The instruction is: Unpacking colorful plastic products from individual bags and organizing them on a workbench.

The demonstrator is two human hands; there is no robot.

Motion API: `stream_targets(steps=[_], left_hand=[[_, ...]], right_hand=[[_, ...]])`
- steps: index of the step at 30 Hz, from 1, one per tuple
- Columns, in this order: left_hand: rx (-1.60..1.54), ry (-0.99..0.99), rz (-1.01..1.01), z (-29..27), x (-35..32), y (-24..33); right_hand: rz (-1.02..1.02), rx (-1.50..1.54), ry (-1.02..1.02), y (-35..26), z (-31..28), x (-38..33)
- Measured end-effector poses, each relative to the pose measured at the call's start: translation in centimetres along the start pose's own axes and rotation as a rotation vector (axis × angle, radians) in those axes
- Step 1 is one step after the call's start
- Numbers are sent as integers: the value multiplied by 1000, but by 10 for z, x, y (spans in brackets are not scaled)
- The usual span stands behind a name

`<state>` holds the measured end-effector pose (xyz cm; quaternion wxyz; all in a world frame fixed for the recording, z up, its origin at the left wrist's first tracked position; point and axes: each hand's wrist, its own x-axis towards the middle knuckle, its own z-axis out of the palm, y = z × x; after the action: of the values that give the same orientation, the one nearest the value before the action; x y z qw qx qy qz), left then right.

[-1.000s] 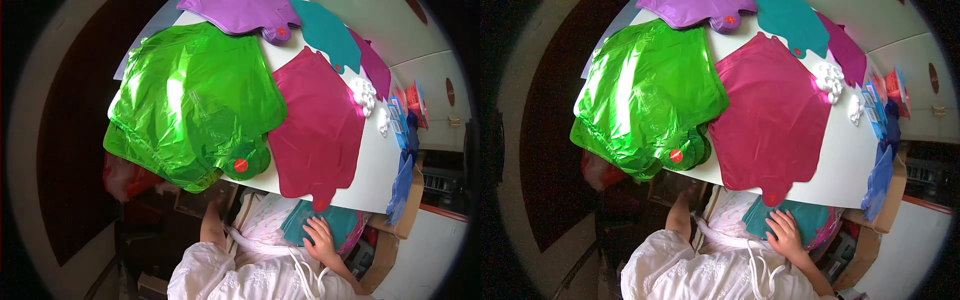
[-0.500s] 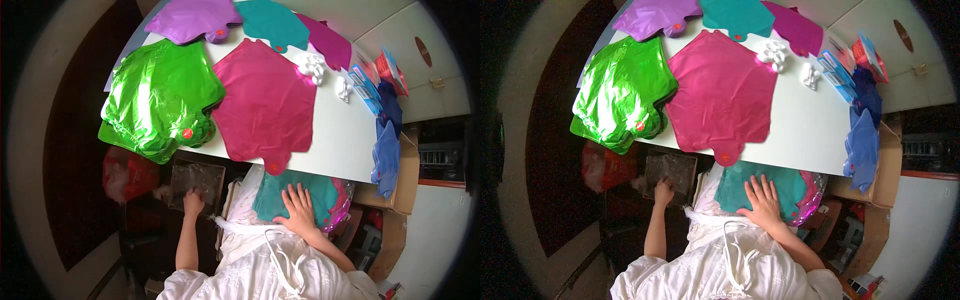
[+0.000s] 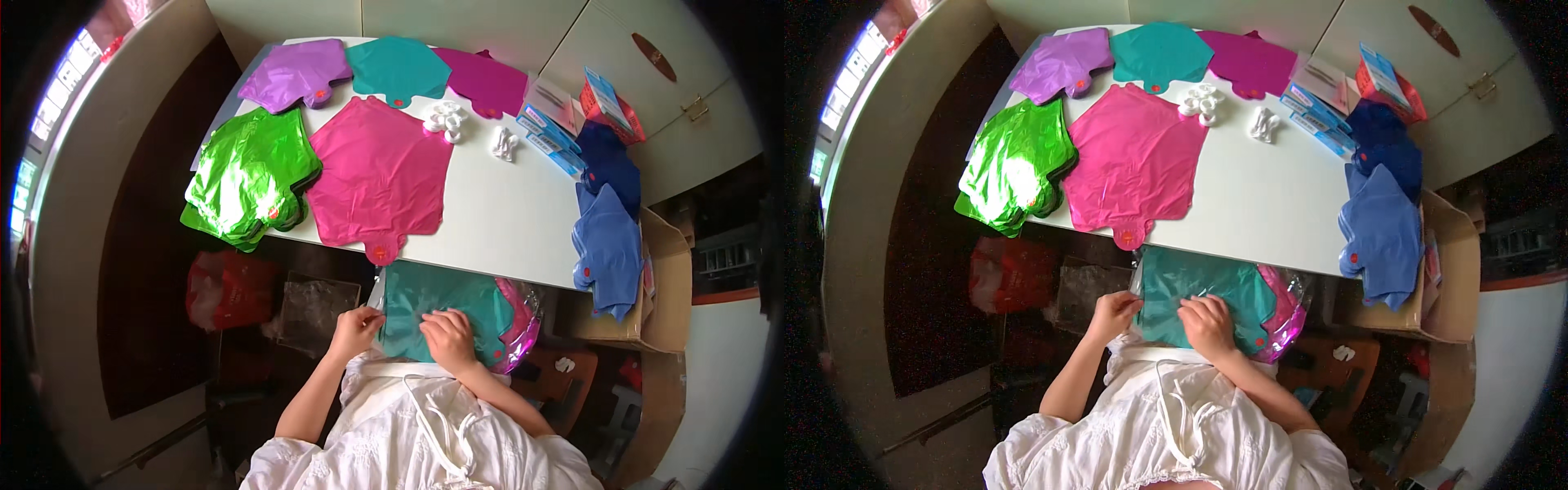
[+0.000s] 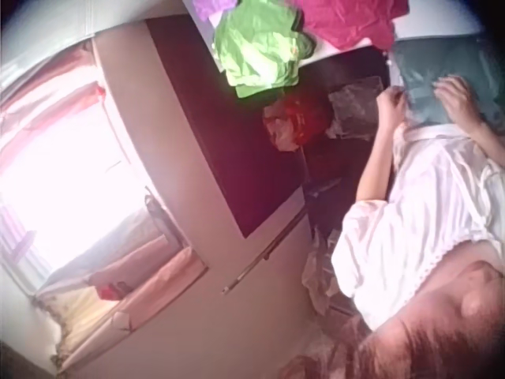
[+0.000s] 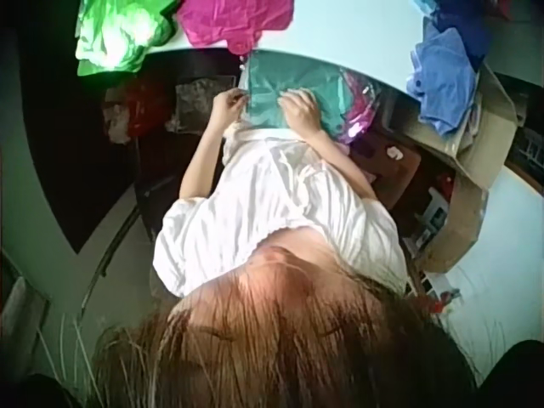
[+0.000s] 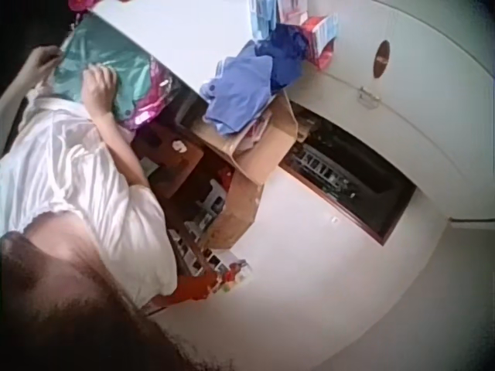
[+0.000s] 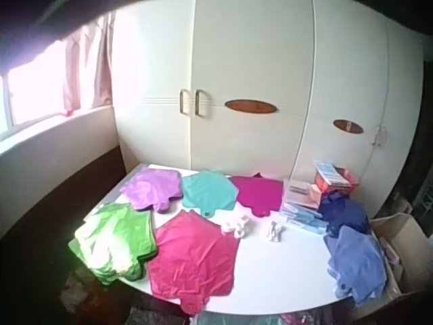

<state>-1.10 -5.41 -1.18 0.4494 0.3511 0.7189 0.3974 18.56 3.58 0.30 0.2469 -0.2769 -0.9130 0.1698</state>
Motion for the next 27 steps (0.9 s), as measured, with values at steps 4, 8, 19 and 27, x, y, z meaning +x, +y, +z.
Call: stream_targets(steps=[4,8,19,27], left_hand=[[123,79,188,-2,-25,30],[-347,-56,-6,9,-30,26],[-921,-306,-216,14,-27,18],[-678,-267,27,8,-19,14]], right_hand=[[68,240,-54,-22,-16,12],[117,343,-72,-44,-23,22],[310,670,-170,-31,-9,20],[497,960,-236,-29,1,17]])
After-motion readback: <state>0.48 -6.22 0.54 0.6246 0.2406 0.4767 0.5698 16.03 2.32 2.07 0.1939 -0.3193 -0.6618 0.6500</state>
